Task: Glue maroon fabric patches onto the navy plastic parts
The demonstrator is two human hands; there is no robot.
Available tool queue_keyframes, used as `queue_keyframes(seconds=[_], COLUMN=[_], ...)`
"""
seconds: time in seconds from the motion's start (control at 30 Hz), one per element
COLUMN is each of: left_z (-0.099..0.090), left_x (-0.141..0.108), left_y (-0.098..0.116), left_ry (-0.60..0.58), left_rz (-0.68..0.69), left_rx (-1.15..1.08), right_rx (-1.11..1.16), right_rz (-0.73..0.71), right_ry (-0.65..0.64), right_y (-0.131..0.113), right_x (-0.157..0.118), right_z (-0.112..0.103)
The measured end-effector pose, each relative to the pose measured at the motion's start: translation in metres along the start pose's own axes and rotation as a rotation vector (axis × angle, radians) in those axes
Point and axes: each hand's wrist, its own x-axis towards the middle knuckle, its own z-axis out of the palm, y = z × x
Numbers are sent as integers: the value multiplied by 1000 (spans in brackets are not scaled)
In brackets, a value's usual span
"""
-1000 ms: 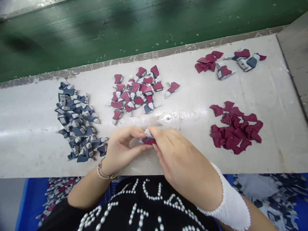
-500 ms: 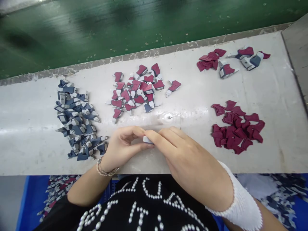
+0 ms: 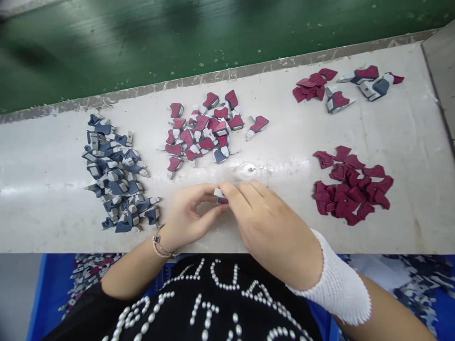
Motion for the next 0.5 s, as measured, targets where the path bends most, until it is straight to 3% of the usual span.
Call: queue_keyframes(seconds=[0.07,0.13,0.33,0.5], left_z=[3,2,-13,-18], left_x=[-1,0,9,9], left_y=[0,2,3,-3], left_ry=[41,8,-505,-635], left_rz=[13,-88,-757,-969], left_rx=[12,-142,-1006,-1317], right_rx=[-17,23,454,660], right_rz=[-2,-6,105,139], right_ry=[12,23,-81,-200], right_y=[1,4,13,12], right_x=[1,1,-10,-11], right_z=[0,-3,-26,-43])
